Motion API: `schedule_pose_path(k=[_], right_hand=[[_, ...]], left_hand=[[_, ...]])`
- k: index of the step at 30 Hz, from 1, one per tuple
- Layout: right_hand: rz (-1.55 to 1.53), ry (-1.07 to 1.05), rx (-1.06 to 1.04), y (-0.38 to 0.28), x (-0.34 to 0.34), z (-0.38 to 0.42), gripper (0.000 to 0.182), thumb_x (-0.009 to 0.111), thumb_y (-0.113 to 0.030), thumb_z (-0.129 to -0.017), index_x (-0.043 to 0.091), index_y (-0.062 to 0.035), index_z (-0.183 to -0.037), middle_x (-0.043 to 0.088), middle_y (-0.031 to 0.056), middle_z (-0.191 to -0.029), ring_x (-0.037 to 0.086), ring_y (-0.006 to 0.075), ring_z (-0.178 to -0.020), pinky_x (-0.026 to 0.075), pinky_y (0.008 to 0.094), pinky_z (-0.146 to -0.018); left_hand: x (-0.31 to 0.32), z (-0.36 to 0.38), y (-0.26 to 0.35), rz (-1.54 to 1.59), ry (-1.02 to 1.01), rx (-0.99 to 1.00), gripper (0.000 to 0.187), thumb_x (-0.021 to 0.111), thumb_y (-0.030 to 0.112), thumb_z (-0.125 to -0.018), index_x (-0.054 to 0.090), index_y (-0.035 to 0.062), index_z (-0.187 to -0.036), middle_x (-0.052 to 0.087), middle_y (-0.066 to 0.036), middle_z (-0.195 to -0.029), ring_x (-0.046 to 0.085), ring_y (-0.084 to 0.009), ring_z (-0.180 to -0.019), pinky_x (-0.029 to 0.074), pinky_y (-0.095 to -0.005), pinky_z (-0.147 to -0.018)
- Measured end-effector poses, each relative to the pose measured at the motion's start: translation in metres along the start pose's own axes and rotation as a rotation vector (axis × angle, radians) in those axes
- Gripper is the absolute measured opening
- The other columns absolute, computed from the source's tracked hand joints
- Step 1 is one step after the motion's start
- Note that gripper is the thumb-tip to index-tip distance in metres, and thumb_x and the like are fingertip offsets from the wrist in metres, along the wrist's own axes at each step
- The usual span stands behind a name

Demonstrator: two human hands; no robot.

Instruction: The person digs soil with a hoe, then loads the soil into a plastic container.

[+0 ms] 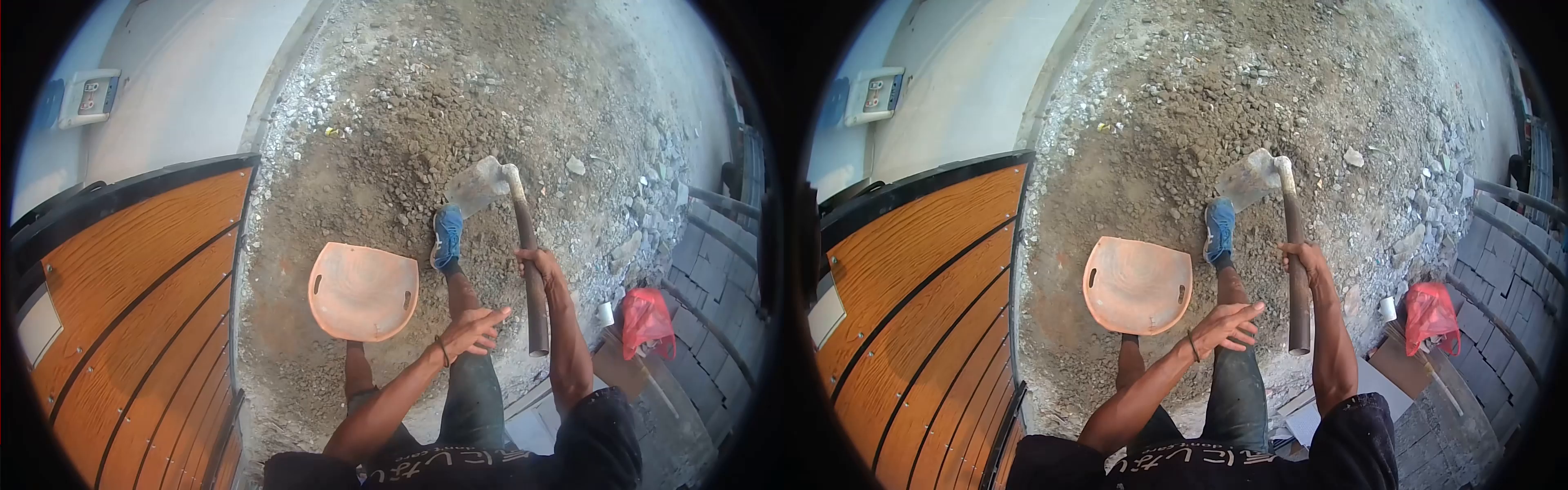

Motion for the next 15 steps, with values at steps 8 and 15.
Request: schedule_pose_path(k=[8, 15], right_hand=[[0.313, 0.327, -0.314, 0.047, 0.111, 0.030, 0.054, 0.077, -0.014, -0.065, 0.045, 0.0089, -0.104, 0.060, 0.0210, -0.092, 0.063, 0.0311, -0.069, 0.052, 0.0358, -0.064], [-0.026, 0.234, -0.265, 0.033, 0.152, -0.037, 0.023, 0.067, -0.006, -0.076, 0.050, 0.0037, -0.088, 0.056, 0.0103, -0.063, 0.056, 0.0195, -0.049, 0.047, 0.0331, -0.044]], left_hand=[[-0.016, 0.018, -0.067, -0.672, 0.492, -0.079, 0.059, 0.077, 0.041, -0.065, 0.059, -0.0016, -0.102, 0.061, -0.016, -0.070, 0.064, -0.0274, -0.070, 0.050, -0.0408, -0.062], [-0.088, 0.027, -0.136, -0.711, 0.572, 0.306, 0.041, 0.072, 0.026, -0.066, 0.060, 0.0002, -0.096, 0.066, -0.021, -0.083, 0.065, -0.0369, -0.082, 0.051, -0.0422, -0.072]])
Point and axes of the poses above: each hand's wrist, its own z-axis away from the middle knuckle, its own x-axis out of the palm, y = z × x, the point moved 2 cm from there along -z, towards the middle knuckle
